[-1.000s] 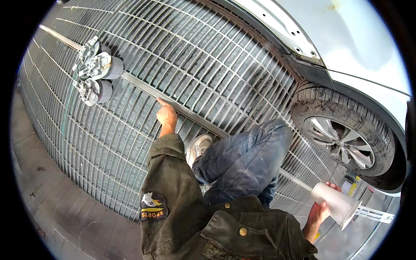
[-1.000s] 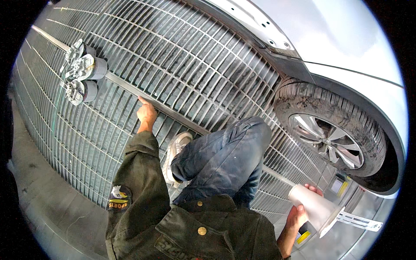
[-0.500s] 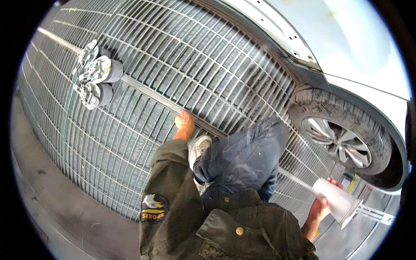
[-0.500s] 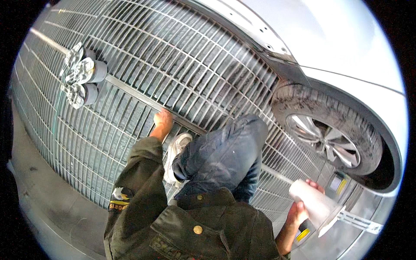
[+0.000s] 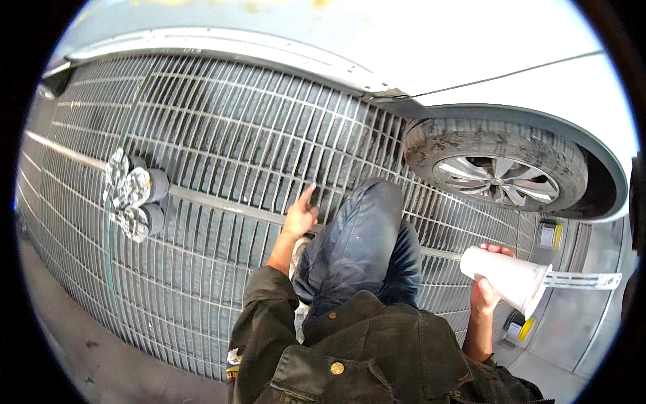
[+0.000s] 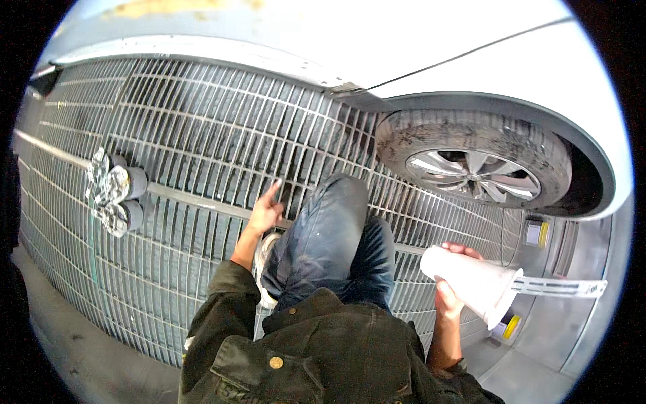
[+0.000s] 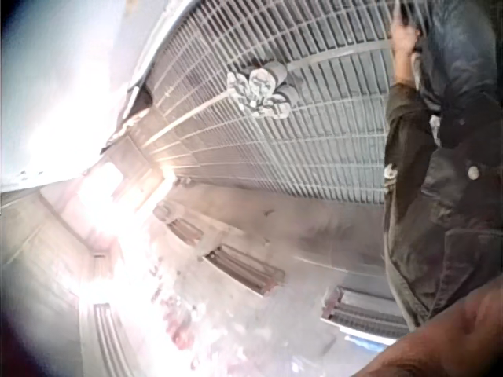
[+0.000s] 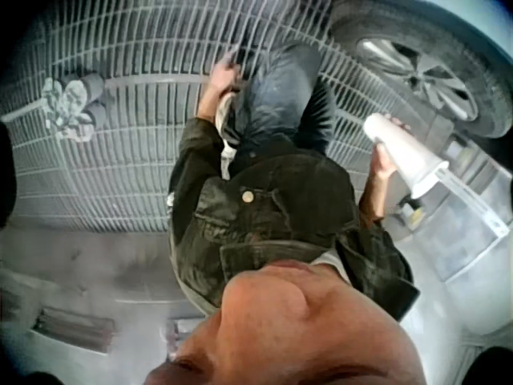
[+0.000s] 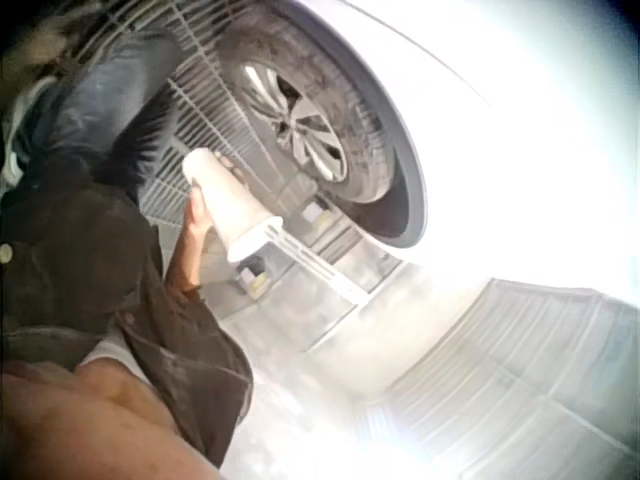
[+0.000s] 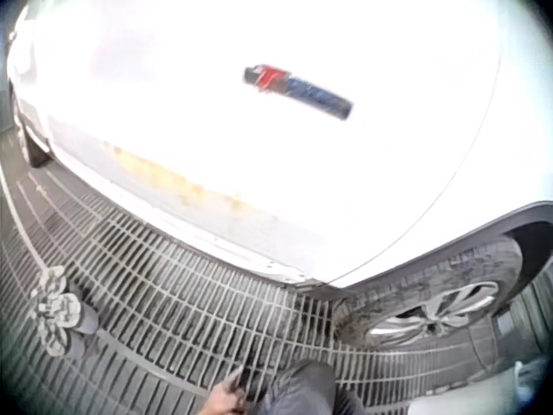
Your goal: The person uses a metal spreader to apply a white paste from a cup onto the body panels of a white car. They repeatedly dip the spreader into the cup and smooth the substance onto the hood, front fender, and side door, working in a systematic manner across different sections of the vehicle.
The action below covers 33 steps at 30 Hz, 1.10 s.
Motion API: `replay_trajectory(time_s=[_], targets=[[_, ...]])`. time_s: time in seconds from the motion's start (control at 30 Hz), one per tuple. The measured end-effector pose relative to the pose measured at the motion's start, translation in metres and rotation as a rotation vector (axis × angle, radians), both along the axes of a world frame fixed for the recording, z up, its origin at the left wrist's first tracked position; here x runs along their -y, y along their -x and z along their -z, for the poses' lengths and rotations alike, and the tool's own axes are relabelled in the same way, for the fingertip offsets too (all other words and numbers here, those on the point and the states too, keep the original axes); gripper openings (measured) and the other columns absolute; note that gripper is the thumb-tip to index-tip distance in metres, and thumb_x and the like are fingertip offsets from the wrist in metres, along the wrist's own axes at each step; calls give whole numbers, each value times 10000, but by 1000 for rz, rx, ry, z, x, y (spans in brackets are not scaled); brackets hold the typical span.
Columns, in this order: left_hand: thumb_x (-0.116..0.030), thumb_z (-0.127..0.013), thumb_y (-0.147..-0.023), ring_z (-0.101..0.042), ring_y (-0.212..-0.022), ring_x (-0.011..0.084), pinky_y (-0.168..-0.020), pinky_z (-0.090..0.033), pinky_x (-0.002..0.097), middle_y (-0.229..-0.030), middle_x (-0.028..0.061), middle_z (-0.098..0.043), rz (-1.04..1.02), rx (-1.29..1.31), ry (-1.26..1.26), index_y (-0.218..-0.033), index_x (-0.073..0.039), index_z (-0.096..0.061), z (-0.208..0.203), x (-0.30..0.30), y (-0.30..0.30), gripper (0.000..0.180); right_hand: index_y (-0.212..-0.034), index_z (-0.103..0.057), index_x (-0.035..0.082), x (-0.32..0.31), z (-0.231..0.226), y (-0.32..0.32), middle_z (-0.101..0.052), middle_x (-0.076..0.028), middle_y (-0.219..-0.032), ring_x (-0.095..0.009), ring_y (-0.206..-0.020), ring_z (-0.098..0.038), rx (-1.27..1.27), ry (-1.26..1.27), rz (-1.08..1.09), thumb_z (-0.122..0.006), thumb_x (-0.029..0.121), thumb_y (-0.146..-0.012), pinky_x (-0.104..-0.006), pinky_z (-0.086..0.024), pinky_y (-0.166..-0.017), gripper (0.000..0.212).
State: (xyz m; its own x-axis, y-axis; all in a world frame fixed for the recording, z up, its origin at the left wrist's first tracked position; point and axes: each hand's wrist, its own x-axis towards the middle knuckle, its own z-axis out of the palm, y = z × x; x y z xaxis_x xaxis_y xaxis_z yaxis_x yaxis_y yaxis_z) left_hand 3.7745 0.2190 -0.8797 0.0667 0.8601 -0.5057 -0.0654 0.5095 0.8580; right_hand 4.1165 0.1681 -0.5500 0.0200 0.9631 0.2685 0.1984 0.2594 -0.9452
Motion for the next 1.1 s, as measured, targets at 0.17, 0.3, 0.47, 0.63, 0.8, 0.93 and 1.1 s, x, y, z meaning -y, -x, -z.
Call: replay_trajectory(time_s=[0.17, 0.3, 0.47, 0.63, 0.8, 0.93, 1.1], targets=[[-195, -516, -844, -686, -904, 383, -802, -556, 472, -976, 194, -705, 915, -876, -282, -935, -78, -716, 9, 7, -28, 249, -1332, -416, 40, 2, 0, 6, -547, -144, -1186, -312, -1164, -515, -52, -27, 51, -803, 216, -730, -483, -359, -1084, 737], [-211, -608, -814, -654, -881, 417, -766, -528, 514, -929, 231, -682, 1023, -761, -431, -1147, -74, -613, -52, 13, 19, 360, -1298, -436, 47, 1, -4, 2, -581, -161, -1174, -311, -1139, -560, -99, -83, 60, -839, 177, -702, -466, -435, -1022, 731], [-222, -581, -824, -651, -876, 410, -789, -519, 490, -942, 248, -669, 848, -569, -600, -1372, -139, -503, -69, 37, 53, 559, -1265, -466, 49, -1, -8, 12, -609, -142, -1156, -272, -1102, -594, -86, 12, 111, -845, 106, -681, -422, -491, -964, 699], [32, -657, -841, -600, -807, 92, -691, -503, 255, -986, 42, -704, 678, -89, -455, -1445, -112, -470, -281, -17, 30, 648, -1279, -498, 60, -11, -1, 18, -621, -94, -1172, -238, -1129, -585, -38, 58, 133, -835, 86, -720, -385, -470, -978, 654], [61, -698, -815, -624, -957, 137, -781, -507, 269, -1199, 122, -658, 388, 73, -662, -1442, -46, -454, -347, -41, -40, 681, -1267, -529, 25, -35, -20, 49, -613, -74, -1183, -193, -1096, -586, -107, 70, 342, -871, 150, -706, -342, -472, -965, 669], [-25, -765, -791, -500, -1289, 243, -1023, -436, 373, -1405, 167, -504, 421, 6, -861, -1436, -4, -427, -378, -39, -104, 729, -1204, -550, -20, -62, -40, 52, -677, -136, -1089, -212, -1014, -656, -199, -17, 338, -857, 157, -678, -354, -507, -886, 634], [-61, -753, -834, -488, -1231, 208, -1050, -385, 351, -1332, 119, -500, 386, 67, -836, -1418, 46, -345, -405, -32, -151, 721, -1218, -526, -10, -70, -78, 66, -637, -212, -1119, -385, -1049, -624, -100, 12, 413, -810, 211, -701, -417, -502, -888, 630]])
